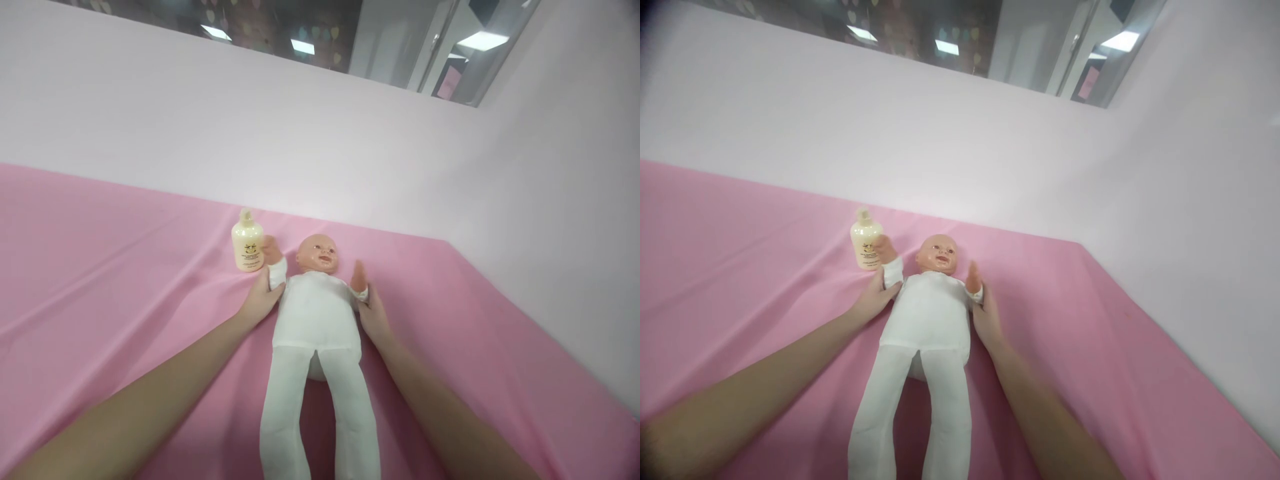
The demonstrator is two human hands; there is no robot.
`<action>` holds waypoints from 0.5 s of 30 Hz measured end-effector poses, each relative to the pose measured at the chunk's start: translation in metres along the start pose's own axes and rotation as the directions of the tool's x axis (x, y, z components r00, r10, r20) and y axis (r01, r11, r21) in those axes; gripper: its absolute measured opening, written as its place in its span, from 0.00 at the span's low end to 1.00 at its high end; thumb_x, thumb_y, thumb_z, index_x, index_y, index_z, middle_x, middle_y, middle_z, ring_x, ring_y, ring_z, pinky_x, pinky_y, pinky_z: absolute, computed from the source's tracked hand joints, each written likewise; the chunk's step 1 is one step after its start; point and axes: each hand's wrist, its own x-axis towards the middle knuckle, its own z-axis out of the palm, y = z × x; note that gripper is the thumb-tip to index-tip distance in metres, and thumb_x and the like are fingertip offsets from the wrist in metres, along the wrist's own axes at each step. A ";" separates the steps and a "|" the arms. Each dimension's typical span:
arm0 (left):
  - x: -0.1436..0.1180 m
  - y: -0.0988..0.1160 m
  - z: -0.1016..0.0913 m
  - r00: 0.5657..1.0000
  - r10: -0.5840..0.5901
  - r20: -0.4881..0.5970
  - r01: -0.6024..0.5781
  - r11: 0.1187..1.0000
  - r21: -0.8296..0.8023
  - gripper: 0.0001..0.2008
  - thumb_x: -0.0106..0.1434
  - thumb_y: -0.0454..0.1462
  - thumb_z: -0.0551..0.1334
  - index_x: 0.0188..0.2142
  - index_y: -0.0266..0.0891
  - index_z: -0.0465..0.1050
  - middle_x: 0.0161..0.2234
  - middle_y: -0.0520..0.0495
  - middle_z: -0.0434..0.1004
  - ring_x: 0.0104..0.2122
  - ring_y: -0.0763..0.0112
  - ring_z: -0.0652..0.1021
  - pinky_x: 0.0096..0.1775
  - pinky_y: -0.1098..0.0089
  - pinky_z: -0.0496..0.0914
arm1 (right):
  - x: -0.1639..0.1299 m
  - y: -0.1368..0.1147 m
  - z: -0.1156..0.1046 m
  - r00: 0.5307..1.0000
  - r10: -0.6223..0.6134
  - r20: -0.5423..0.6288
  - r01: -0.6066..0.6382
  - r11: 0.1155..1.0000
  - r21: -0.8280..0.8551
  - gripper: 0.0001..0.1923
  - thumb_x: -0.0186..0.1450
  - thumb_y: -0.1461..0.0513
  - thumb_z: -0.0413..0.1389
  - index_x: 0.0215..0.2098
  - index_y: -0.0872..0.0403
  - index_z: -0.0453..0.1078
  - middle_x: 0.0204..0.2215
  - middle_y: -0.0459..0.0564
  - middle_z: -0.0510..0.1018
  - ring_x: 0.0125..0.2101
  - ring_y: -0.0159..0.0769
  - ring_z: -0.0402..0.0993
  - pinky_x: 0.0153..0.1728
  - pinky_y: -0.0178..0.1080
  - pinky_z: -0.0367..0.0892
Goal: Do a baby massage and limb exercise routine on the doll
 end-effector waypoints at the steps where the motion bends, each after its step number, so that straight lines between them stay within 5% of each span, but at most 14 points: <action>1: -0.001 0.003 0.001 0.995 0.057 0.077 -0.061 0.996 0.058 0.21 0.63 0.37 0.66 0.56 0.42 0.73 0.52 0.42 0.80 0.53 0.51 0.79 0.59 0.51 0.70 | -0.001 -0.002 0.001 0.998 -0.031 0.060 0.033 0.999 -0.028 0.24 0.63 0.59 0.59 0.57 0.46 0.74 0.54 0.51 0.81 0.56 0.48 0.76 0.63 0.55 0.67; 5: -0.007 0.010 0.004 0.956 0.202 0.212 -0.234 0.962 0.137 0.22 0.61 0.32 0.63 0.54 0.45 0.79 0.54 0.45 0.82 0.57 0.50 0.77 0.62 0.52 0.67 | -0.001 -0.007 0.003 0.984 -0.118 0.132 0.131 0.987 -0.092 0.23 0.62 0.61 0.57 0.55 0.46 0.78 0.56 0.49 0.81 0.58 0.45 0.75 0.65 0.52 0.66; 11: -0.005 0.002 0.004 0.999 -0.015 0.038 0.017 0.998 -0.052 0.22 0.61 0.42 0.70 0.54 0.42 0.75 0.49 0.43 0.83 0.49 0.51 0.81 0.54 0.54 0.73 | 0.002 0.007 0.002 0.990 0.137 0.034 -0.140 0.983 0.117 0.24 0.63 0.54 0.63 0.57 0.47 0.73 0.52 0.50 0.83 0.52 0.48 0.80 0.61 0.55 0.71; 15: 0.003 -0.008 0.002 0.988 -0.113 -0.105 0.085 0.967 -0.241 0.24 0.62 0.45 0.71 0.55 0.42 0.71 0.54 0.41 0.79 0.55 0.53 0.78 0.56 0.56 0.72 | 0.008 0.019 -0.001 0.961 0.264 -0.085 -0.222 0.917 0.332 0.27 0.65 0.47 0.62 0.58 0.50 0.70 0.52 0.54 0.82 0.54 0.49 0.80 0.61 0.55 0.72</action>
